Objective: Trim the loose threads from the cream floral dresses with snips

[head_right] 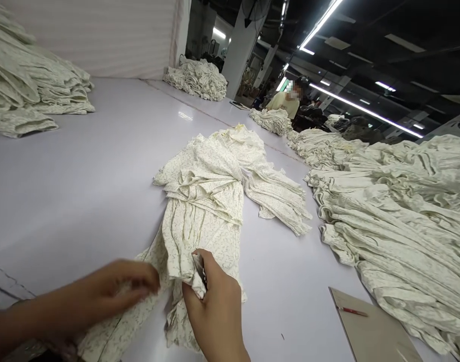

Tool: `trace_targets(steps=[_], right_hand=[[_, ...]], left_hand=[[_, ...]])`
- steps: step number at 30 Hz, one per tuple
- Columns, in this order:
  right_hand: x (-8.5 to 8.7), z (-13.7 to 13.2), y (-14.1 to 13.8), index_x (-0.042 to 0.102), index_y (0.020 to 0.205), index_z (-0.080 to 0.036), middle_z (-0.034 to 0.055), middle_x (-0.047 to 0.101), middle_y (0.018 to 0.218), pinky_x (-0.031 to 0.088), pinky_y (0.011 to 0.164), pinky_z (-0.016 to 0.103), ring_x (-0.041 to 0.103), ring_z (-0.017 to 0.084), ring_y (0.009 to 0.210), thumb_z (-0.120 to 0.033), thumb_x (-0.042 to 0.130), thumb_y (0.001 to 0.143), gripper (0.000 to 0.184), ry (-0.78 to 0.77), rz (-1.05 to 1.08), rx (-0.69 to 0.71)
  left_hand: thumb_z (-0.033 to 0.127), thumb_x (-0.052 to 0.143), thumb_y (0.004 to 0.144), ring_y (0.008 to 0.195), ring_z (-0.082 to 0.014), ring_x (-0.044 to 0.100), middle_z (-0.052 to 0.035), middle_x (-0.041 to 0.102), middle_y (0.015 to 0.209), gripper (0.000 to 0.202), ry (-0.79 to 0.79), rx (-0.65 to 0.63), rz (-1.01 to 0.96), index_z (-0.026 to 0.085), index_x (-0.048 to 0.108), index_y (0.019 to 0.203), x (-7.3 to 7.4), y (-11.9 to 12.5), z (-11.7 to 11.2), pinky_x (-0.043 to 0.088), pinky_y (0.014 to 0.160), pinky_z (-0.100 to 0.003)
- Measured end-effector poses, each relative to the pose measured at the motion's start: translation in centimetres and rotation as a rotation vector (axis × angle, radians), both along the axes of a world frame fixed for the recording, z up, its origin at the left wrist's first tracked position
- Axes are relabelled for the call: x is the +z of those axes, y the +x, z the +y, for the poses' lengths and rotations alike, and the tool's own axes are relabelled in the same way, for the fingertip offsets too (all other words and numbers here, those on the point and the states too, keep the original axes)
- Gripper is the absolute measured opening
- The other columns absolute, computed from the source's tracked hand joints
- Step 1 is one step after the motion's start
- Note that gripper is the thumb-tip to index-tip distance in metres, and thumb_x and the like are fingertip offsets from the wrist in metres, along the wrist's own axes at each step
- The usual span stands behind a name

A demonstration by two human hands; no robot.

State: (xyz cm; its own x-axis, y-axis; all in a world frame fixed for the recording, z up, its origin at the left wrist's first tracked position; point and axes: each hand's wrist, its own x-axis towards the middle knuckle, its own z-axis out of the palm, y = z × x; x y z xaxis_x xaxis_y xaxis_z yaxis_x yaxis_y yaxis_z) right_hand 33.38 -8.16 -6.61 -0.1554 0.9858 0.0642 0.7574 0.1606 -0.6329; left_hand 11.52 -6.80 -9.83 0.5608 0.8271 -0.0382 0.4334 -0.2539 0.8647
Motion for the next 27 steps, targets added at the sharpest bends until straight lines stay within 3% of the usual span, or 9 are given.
trace_targets(steps=[3, 9, 14, 16, 20, 22, 25, 27], right_hand=[[0.1, 0.1, -0.2, 0.057, 0.099, -0.03, -0.0087, 0.066, 0.074, 0.041, 0.058, 0.023, 0.055, 0.015, 0.06, -0.02, 0.052, 0.08, 0.022, -0.012, 0.016, -0.003], [-0.3, -0.3, -0.6, 0.057, 0.105, -0.028, -0.0066, 0.069, 0.08, 0.042, 0.058, 0.022, 0.059, 0.015, 0.064, -0.022, 0.053, 0.082, 0.024, 0.006, 0.076, -0.032], [-0.5, -0.4, -0.6, 0.058, 0.103, -0.026, -0.0057, 0.067, 0.074, 0.042, 0.058, 0.023, 0.057, 0.015, 0.06, -0.024, 0.053, 0.084, 0.019, 0.0, 0.096, -0.033], [-0.4, -0.4, -0.5, 0.059, 0.102, -0.026, -0.0053, 0.067, 0.076, 0.043, 0.06, 0.023, 0.058, 0.016, 0.062, -0.024, 0.053, 0.084, 0.019, 0.002, 0.133, -0.035], [-0.4, -0.6, -1.0, 0.059, 0.1, -0.025, -0.004, 0.069, 0.082, 0.045, 0.066, 0.024, 0.062, 0.017, 0.071, -0.026, 0.056, 0.083, 0.017, -0.039, 0.249, -0.066], [-0.5, -1.0, -1.4, 0.058, 0.108, -0.026, -0.0026, 0.071, 0.092, 0.047, 0.072, 0.026, 0.065, 0.02, 0.081, -0.033, 0.065, 0.079, 0.031, -0.091, 0.307, -0.121], [-0.9, -1.5, -2.1, 0.052, 0.128, -0.027, 0.0015, 0.071, 0.105, 0.047, 0.076, 0.033, 0.067, 0.027, 0.091, -0.043, 0.079, 0.065, 0.07, -0.115, 0.235, -0.281], [-1.3, -1.5, -2.3, 0.053, 0.127, -0.027, 0.0024, 0.073, 0.102, 0.046, 0.071, 0.034, 0.068, 0.029, 0.085, -0.04, 0.074, 0.07, 0.062, -0.089, 0.131, -0.325]], left_hand=[[0.044, 0.037, 0.094, 0.075, -0.0215, 0.057, -0.0039, 0.064, 0.086, 0.034, 0.0, 0.275, 0.225, 0.021, 0.062, 0.09, -0.2, -1.9, 1.6, 0.045, 0.066, -0.033], [0.048, 0.056, 0.084, 0.08, -0.0253, 0.049, -0.0039, 0.054, 0.082, 0.029, 0.074, 0.24, 0.294, 0.02, 0.054, 0.077, -2.4, -0.5, 1.3, 0.036, 0.072, -0.038], [0.038, 0.052, 0.083, 0.081, -0.0251, 0.045, -0.0036, 0.049, 0.082, 0.024, 0.071, 0.264, 0.165, 0.021, 0.045, 0.066, -1.3, 0.4, 1.6, 0.033, 0.075, -0.038], [0.041, 0.05, 0.084, 0.074, -0.0222, 0.045, -0.0016, 0.047, 0.076, 0.027, -0.021, 0.269, 0.063, 0.021, 0.045, 0.067, -0.6, 0.5, 2.0, 0.035, 0.069, -0.035], [0.049, 0.041, 0.089, 0.059, -0.0166, 0.051, -0.0016, 0.055, 0.066, 0.037, -0.353, 0.21, -0.203, 0.017, 0.056, 0.077, -0.1, 1.8, 2.1, 0.043, 0.056, -0.03], [0.047, 0.042, 0.088, 0.067, -0.0182, 0.061, -0.0075, 0.065, 0.076, 0.037, -0.474, 0.197, -0.333, 0.014, 0.06, 0.085, -0.2, 2.8, 1.7, 0.05, 0.064, -0.031], [0.039, 0.051, 0.082, 0.09, -0.0226, 0.067, -0.0133, 0.072, 0.1, 0.033, -0.579, 0.199, -0.468, 0.014, 0.066, 0.097, -0.3, 3.5, 1.1, 0.054, 0.08, -0.034], [0.034, 0.053, 0.078, 0.099, -0.0252, 0.066, -0.0128, 0.072, 0.107, 0.033, -0.596, 0.214, -0.502, 0.015, 0.069, 0.1, -0.3, 3.1, 1.1, 0.053, 0.086, -0.036]])
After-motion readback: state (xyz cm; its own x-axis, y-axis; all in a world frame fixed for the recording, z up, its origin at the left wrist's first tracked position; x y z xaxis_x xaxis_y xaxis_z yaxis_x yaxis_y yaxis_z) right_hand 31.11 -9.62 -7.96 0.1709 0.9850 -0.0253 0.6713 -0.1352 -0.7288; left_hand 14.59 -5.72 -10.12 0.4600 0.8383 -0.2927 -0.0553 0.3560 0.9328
